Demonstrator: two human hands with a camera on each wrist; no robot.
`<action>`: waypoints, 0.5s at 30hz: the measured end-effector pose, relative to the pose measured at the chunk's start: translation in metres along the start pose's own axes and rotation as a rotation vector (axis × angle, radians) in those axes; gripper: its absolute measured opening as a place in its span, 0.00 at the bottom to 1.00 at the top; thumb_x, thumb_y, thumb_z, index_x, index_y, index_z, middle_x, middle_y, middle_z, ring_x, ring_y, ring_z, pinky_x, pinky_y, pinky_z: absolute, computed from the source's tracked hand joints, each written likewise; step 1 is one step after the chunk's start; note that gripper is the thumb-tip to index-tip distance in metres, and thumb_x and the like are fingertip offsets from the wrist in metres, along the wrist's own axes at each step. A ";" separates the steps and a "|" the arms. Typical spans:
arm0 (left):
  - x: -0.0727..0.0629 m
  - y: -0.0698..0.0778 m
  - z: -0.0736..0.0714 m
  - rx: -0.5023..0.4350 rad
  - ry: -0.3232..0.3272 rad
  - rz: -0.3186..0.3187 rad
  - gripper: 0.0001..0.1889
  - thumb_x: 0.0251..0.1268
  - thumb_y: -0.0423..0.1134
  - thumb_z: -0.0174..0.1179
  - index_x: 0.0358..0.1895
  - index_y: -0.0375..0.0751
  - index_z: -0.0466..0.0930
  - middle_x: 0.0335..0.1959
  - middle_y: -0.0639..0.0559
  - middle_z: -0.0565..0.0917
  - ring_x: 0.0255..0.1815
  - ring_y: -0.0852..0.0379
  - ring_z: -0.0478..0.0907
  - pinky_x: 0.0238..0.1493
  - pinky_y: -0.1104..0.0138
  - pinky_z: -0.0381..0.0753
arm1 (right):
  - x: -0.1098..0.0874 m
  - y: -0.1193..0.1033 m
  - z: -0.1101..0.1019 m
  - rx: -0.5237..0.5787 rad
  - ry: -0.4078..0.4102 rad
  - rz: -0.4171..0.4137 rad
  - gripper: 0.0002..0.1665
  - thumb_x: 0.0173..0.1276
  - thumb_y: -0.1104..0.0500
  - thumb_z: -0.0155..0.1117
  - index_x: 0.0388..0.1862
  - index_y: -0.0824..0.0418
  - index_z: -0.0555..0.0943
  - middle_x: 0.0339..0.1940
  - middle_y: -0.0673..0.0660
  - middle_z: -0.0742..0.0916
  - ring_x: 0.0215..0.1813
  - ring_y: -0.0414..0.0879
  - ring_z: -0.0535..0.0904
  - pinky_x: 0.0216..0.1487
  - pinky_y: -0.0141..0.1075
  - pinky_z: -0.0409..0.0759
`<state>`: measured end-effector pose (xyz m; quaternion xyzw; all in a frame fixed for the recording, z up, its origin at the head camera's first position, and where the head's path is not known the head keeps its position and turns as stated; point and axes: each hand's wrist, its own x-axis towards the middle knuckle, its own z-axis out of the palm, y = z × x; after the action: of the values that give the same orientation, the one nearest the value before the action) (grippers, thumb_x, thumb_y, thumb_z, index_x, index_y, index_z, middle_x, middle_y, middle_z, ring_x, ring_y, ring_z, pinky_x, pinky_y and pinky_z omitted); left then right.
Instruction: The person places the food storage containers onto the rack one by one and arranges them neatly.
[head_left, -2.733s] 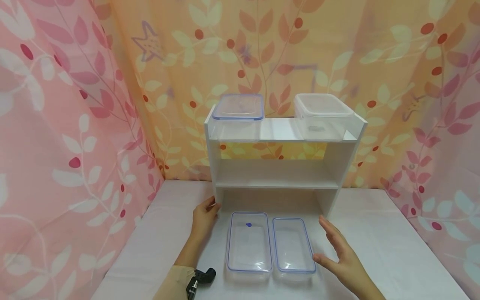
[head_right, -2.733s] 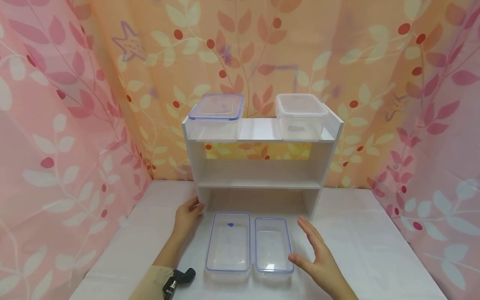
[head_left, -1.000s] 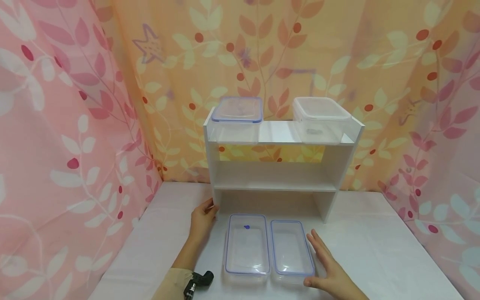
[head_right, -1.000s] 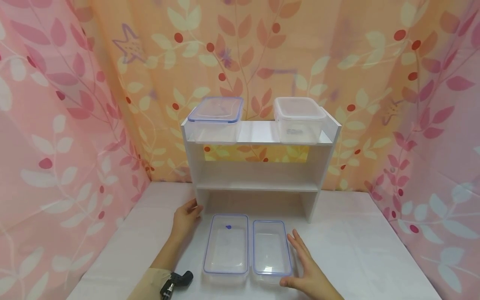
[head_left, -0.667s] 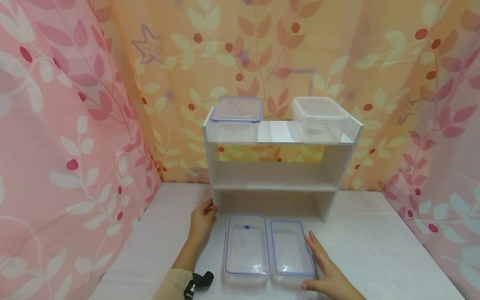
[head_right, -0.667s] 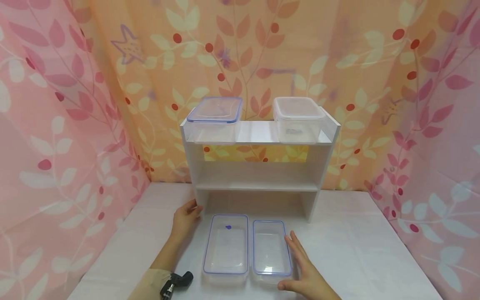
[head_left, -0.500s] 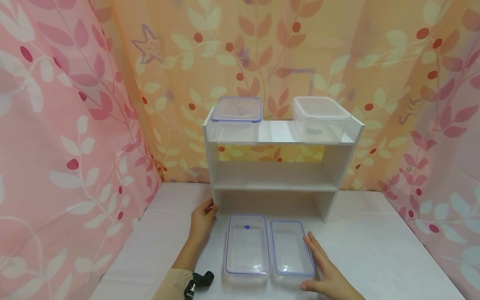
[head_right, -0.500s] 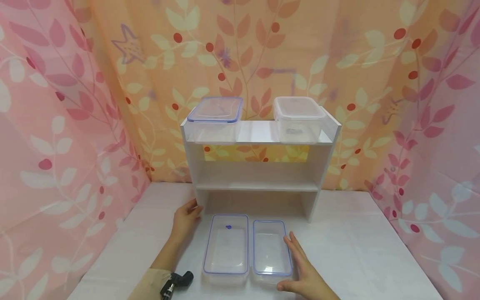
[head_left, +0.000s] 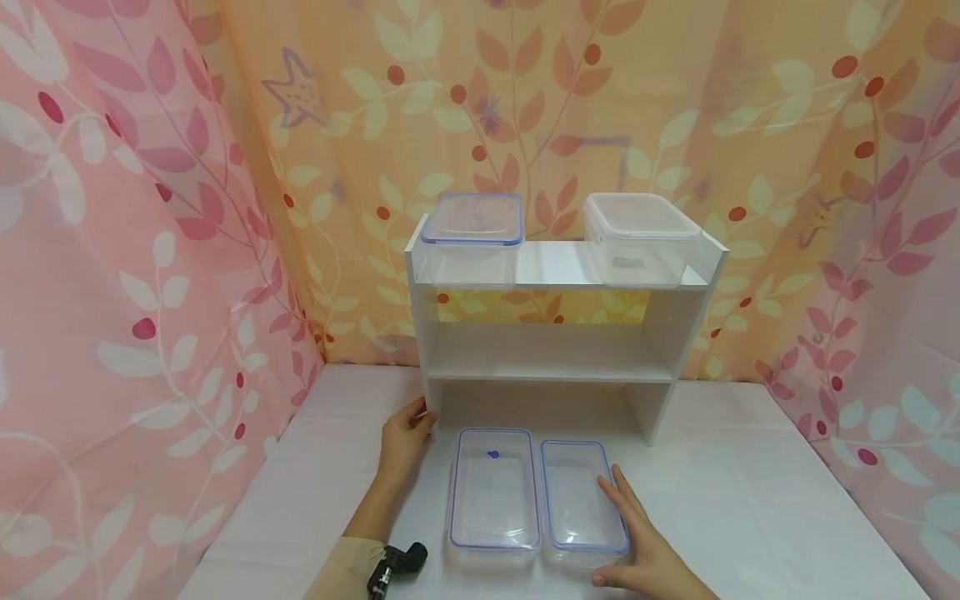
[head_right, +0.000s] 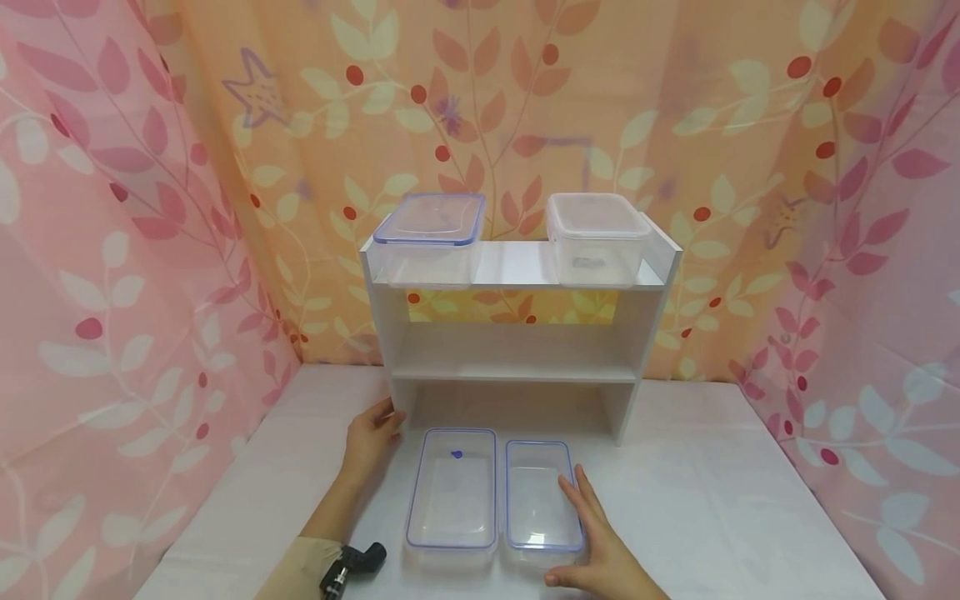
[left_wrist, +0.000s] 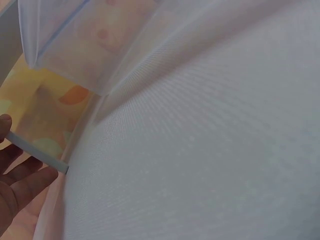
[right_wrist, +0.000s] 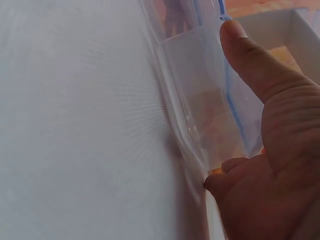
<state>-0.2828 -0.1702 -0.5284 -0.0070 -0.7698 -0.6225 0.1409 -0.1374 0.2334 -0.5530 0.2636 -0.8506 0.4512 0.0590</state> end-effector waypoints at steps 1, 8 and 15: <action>0.001 -0.004 0.000 0.006 0.004 0.009 0.23 0.72 0.35 0.65 0.67 0.34 0.78 0.60 0.35 0.84 0.54 0.44 0.86 0.45 0.57 0.88 | 0.000 0.000 0.000 -0.006 0.005 -0.007 0.75 0.42 0.56 0.89 0.84 0.60 0.52 0.86 0.64 0.43 0.77 0.18 0.31 0.61 0.77 0.56; 0.001 -0.004 0.000 0.008 0.012 0.011 0.23 0.71 0.36 0.65 0.66 0.36 0.79 0.59 0.38 0.85 0.53 0.47 0.86 0.41 0.63 0.88 | 0.002 0.000 0.004 -0.013 0.015 0.012 0.76 0.41 0.55 0.89 0.85 0.58 0.52 0.87 0.62 0.42 0.76 0.18 0.31 0.57 0.81 0.53; 0.001 -0.005 -0.001 0.013 0.006 0.029 0.23 0.71 0.38 0.65 0.67 0.35 0.78 0.59 0.37 0.85 0.53 0.46 0.86 0.41 0.64 0.88 | 0.002 -0.002 0.004 -0.012 0.018 0.031 0.78 0.40 0.53 0.90 0.85 0.58 0.51 0.86 0.67 0.42 0.76 0.17 0.31 0.64 0.75 0.54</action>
<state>-0.2842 -0.1721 -0.5332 -0.0153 -0.7732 -0.6154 0.1521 -0.1374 0.2288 -0.5532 0.2460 -0.8566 0.4495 0.0610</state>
